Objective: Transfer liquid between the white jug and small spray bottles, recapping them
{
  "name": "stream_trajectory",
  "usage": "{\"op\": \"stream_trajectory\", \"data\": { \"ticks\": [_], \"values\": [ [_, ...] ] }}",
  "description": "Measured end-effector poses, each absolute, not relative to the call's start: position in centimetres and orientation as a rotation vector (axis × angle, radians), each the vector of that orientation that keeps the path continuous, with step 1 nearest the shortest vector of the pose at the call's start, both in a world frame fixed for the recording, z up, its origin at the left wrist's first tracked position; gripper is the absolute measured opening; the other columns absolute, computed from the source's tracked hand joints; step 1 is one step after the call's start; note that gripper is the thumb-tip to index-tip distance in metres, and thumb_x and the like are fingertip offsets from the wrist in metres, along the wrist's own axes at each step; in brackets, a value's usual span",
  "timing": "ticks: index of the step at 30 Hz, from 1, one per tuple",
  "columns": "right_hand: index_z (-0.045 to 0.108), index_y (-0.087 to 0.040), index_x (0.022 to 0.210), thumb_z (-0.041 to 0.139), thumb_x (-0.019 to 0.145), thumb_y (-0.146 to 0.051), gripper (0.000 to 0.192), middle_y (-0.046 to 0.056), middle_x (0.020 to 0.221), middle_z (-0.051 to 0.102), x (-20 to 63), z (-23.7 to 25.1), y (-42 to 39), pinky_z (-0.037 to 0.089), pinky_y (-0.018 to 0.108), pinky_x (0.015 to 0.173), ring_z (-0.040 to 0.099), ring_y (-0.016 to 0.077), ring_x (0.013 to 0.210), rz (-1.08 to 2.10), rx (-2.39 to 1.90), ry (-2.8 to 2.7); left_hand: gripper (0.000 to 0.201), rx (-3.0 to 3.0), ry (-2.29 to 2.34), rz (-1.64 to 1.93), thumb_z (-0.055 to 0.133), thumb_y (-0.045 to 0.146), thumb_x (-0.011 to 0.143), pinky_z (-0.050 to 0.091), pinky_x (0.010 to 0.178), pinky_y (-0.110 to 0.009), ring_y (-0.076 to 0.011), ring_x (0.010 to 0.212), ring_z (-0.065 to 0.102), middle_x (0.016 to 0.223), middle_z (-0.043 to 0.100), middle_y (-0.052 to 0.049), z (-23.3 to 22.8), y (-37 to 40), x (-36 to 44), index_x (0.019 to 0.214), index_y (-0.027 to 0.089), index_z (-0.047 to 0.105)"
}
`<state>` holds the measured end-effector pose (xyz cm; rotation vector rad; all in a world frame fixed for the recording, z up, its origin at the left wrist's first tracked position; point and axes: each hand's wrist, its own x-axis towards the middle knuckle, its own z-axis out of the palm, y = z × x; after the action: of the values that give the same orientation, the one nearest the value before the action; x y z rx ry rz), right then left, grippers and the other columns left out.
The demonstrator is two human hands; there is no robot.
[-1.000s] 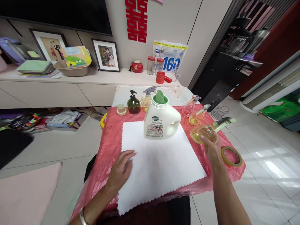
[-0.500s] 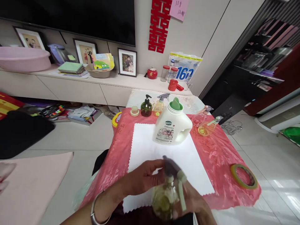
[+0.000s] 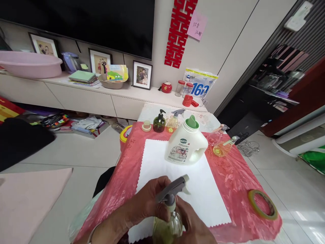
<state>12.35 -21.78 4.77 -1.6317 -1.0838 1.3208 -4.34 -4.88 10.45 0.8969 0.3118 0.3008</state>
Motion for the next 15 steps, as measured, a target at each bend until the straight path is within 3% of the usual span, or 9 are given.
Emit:
{"op": "stream_trajectory", "data": {
  "ticks": [2,4,8,11,15],
  "values": [
    [0.040,-0.031,0.159,0.088,0.057,-0.025,0.113,0.003,0.156,0.037,12.7,4.9,-20.7,0.036,0.036,0.121,0.036,0.0304,0.146,1.392,-1.627,-1.057,0.057,0.904,0.338,0.387,0.100,0.035,0.051,0.043,0.067,-0.025,-0.0137,0.074,0.057,0.081,0.063,0.001,10.7,-5.1,-4.1,0.087,0.019,0.060],
    [0.037,-0.027,0.160,0.088,0.058,-0.028,0.114,0.005,0.160,0.031,13.2,5.1,-19.9,0.029,0.038,0.125,0.029,0.0303,0.150,1.421,-1.599,-1.029,0.054,0.933,0.329,0.431,0.097,0.040,0.059,0.042,0.069,-0.025,-0.0134,0.078,0.055,0.085,0.060,0.002,11.1,-5.1,-4.2,0.094,0.020,0.061],
    [0.043,-0.017,0.156,0.092,0.054,-0.042,0.116,0.011,0.159,0.031,14.1,5.8,-19.0,0.022,0.043,0.127,0.025,0.0356,0.151,1.367,-1.531,-1.074,0.046,1.041,0.239,0.365,0.081,0.048,0.081,0.044,0.096,-0.034,-0.0211,0.107,0.058,0.111,0.065,-0.006,12.0,-4.6,-4.9,0.116,0.021,0.068],
    [0.054,-0.016,0.148,0.088,0.059,-0.064,0.106,0.011,0.151,0.043,14.1,6.5,-18.5,0.031,0.042,0.123,0.030,0.0374,0.148,1.299,-1.495,-1.081,0.037,1.013,0.283,0.341,0.076,0.048,0.086,0.043,0.097,-0.036,-0.0210,0.102,0.061,0.103,0.070,-0.008,12.2,-4.4,-5.1,0.108,0.017,0.075],
    [0.063,-0.015,0.137,0.065,0.081,-0.080,0.086,0.012,0.131,0.059,13.2,6.8,-17.7,0.040,0.040,0.117,0.043,0.0335,0.139,1.296,-1.531,-1.055,0.039,0.909,0.364,0.407,0.090,0.043,0.071,0.045,0.088,-0.033,-0.0190,0.091,0.060,0.091,0.070,-0.005,11.9,-4.8,-4.7,0.097,0.017,0.078]
  ]
}}
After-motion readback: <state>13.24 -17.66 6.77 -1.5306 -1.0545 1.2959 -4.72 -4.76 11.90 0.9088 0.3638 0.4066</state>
